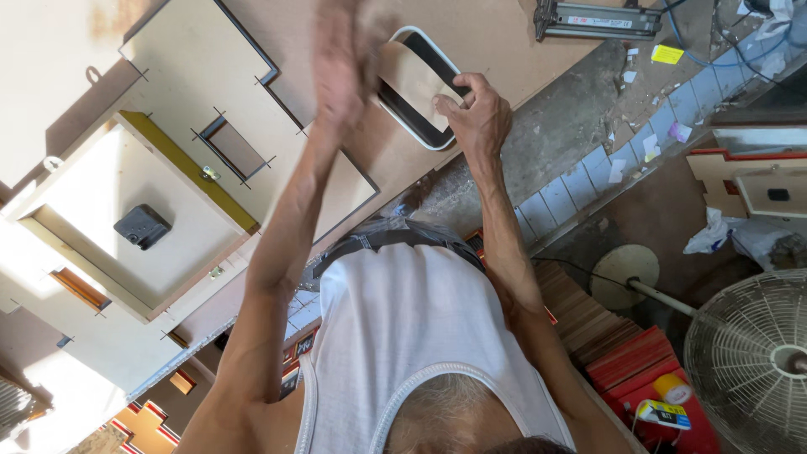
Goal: The person assembles a wooden picture frame at a workbench, fitting frame pieces together and pressing a small fitting into a joint. They apply glue to a joint, rub a small block along the edge, and sand a wood strip with a sanding block, then press the frame pieces into place and smooth the surface by hand.
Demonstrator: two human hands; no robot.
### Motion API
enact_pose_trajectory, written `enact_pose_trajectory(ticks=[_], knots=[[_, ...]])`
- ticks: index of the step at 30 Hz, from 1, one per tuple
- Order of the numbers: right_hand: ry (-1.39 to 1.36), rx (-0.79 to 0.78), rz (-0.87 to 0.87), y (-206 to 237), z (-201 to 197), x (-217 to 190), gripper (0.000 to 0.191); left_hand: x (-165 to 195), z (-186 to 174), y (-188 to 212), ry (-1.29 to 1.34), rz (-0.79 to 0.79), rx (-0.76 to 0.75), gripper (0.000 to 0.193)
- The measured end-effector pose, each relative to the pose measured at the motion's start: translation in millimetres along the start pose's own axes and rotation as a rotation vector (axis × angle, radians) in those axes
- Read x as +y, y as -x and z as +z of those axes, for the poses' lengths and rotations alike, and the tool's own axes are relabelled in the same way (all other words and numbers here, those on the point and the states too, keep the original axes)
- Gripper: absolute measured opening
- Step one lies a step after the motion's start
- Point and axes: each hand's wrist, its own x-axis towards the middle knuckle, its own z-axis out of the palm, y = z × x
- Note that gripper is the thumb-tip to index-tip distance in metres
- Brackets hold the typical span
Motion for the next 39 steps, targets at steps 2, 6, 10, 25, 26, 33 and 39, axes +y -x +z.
enact_pose_trajectory(ticks=[2, 6, 10, 25, 26, 33, 39], knots=[[0.166, 0.044, -0.016, -2, 2, 12, 0.048, 54, 12, 28, 0.253, 0.003, -0.398, 0.062], [0.014, 0.11, -0.008, 0, -10, 43, 0.044, 84, 32, 53, -0.026, 0.183, -0.585, 0.097], [-0.331, -0.024, 0.171, 23, -40, 77, 0.04, 73, 35, 59, -0.188, 0.263, -0.62, 0.1], [0.079, -0.093, -0.436, 32, -13, 54, 0.038, 44, 38, 49, -0.094, 0.044, -0.685, 0.131], [0.126, -0.108, -0.517, 34, -7, 49, 0.042, 43, 38, 50, -0.184, 0.115, -0.566, 0.13], [0.43, -0.21, -0.611, 53, -6, 47, 0.07, 36, 46, 55, -0.101, -0.004, -0.553, 0.148], [0.478, -0.227, -0.621, 52, 1, 52, 0.07, 36, 44, 50, -0.433, 0.138, -0.342, 0.146]])
